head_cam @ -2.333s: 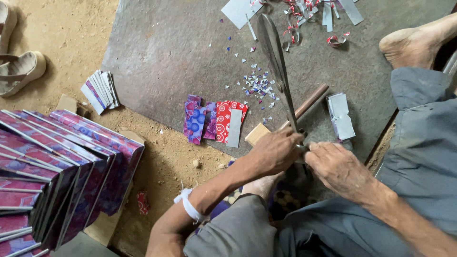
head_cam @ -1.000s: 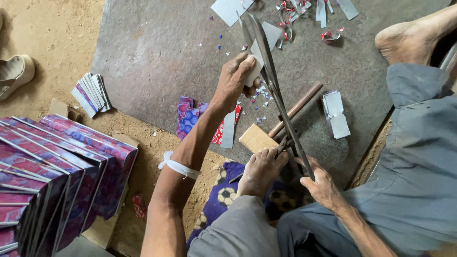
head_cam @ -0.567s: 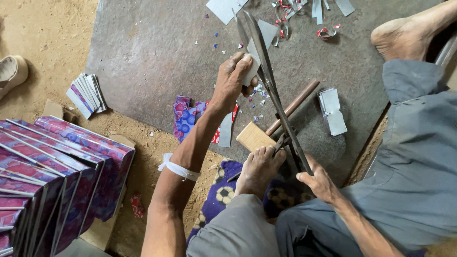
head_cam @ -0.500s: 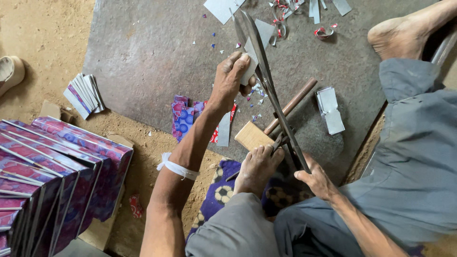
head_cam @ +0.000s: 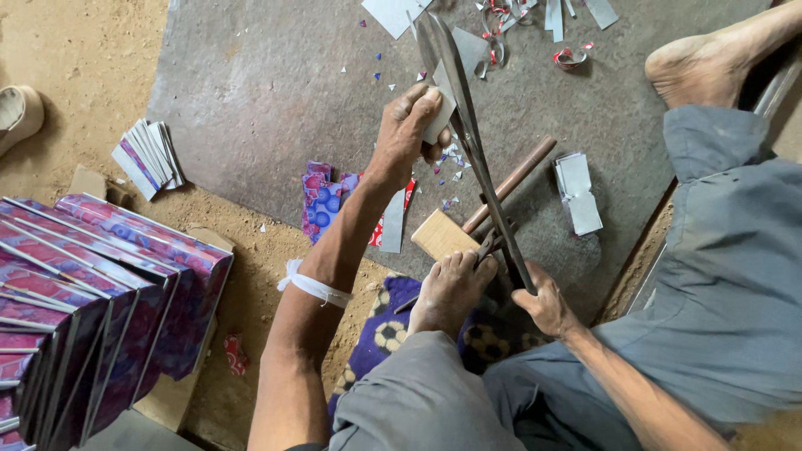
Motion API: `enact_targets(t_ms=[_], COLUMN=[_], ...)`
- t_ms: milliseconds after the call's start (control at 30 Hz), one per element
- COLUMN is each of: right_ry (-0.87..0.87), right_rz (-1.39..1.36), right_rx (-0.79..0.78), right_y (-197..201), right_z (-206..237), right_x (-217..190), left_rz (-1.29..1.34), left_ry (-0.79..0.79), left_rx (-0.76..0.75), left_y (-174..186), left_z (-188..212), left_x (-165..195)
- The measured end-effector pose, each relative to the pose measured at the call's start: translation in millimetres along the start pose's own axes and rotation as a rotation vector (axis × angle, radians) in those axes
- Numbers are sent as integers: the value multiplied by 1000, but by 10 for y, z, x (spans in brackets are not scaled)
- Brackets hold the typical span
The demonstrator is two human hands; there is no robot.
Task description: The person sits on the floor and uses a foot-operated guillotine-style cutter to trim the edges of rectangular patterned paper sheets. They pick up sheets from a stack, position them against the blade, press the foot pedal to cut, and place the trimmed pieces into a separate pile.
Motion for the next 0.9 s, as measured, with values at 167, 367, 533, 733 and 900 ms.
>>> enact_targets(t_ms=[167,367,533,733,900], right_ry=[32,16,103,-88,-11], right_rz=[12,-3,2,32,213], right_rx=[39,31,49,-1,23], right_y=[-32,-45,-20,-6,148], right_z=[-46,-54,-98,-108,52], right_x=[87,109,88,37,-215], left_rz=[16,143,425,656,647], left_ry=[6,34,-30,-199,-293], left_rx=[-21,85,174,298,293], left_y=[18,59,18,-223,-291], left_z=[-9,-27,-64,-57,-90], left_x=[5,-86,-301,-666,-597])
Point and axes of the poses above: each hand's wrist, its own z-axis away from the middle knuckle, its own y-axis out of the back of the hand, x = y × z, the point moved 1 cm from there along -z, towards the middle knuckle, and after that the axes turned 15 degrees about z, right-handed, at the moved point
